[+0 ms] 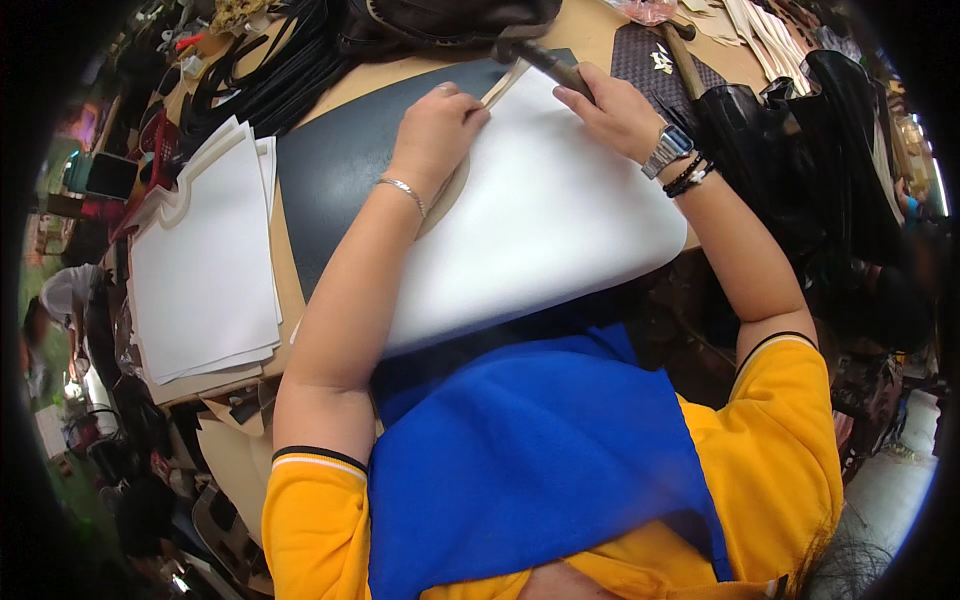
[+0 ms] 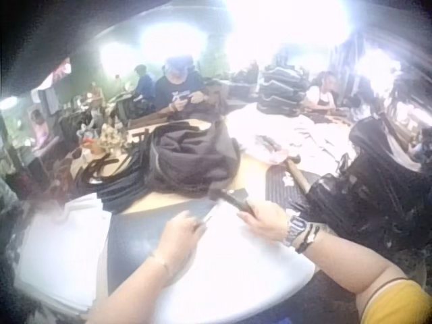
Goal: The person uses a hammer to tap a small metal tool along the curved edge of a white material piece, likely to shape or secure a seam. They repeatedly lift the material to inspect the edge and reposition it on the work surface while continuing the hammering process.
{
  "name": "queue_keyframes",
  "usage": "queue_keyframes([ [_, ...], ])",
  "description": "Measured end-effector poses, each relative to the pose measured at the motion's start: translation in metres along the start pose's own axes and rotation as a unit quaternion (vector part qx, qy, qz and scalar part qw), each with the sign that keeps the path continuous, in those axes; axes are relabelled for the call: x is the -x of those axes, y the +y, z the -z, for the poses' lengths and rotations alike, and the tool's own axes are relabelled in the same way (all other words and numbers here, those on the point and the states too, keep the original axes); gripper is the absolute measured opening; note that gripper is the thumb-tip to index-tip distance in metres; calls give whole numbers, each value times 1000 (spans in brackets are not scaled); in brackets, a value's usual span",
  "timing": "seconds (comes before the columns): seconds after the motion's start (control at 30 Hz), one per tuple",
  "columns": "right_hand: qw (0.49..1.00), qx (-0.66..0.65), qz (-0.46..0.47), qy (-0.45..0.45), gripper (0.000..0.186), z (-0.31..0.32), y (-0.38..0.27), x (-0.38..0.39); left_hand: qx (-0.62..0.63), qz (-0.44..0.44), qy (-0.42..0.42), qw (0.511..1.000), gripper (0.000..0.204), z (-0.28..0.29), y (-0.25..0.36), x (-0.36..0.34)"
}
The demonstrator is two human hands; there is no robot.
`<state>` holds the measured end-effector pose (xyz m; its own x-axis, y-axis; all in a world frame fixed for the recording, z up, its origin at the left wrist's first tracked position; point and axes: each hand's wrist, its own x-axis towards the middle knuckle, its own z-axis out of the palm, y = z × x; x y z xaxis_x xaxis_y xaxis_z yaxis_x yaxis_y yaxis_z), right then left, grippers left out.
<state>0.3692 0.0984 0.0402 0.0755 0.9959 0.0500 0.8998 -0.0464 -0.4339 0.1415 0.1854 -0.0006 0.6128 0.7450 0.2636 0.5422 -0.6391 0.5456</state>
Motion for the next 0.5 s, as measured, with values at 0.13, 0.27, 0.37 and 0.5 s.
queue_keyframes([
  [0.13, 998, -18, -27, -51, 42, -3, 1, 2, -91, -16, -11, 996, 20, 1, 8, 3],
  [0.27, 995, -84, 52, 4, 38, -17, -4, 9, -7, 61, -81, 995, 24, 18, 2, 8],
  [0.37, 997, -57, 19, -41, 38, -7, -18, 10, -6, 37, -82, 996, 24, 20, 1, 13],
  [0.5, 997, -26, 21, -70, 42, -16, -22, 14, 23, 30, -98, 994, 24, 26, -10, 20],
])
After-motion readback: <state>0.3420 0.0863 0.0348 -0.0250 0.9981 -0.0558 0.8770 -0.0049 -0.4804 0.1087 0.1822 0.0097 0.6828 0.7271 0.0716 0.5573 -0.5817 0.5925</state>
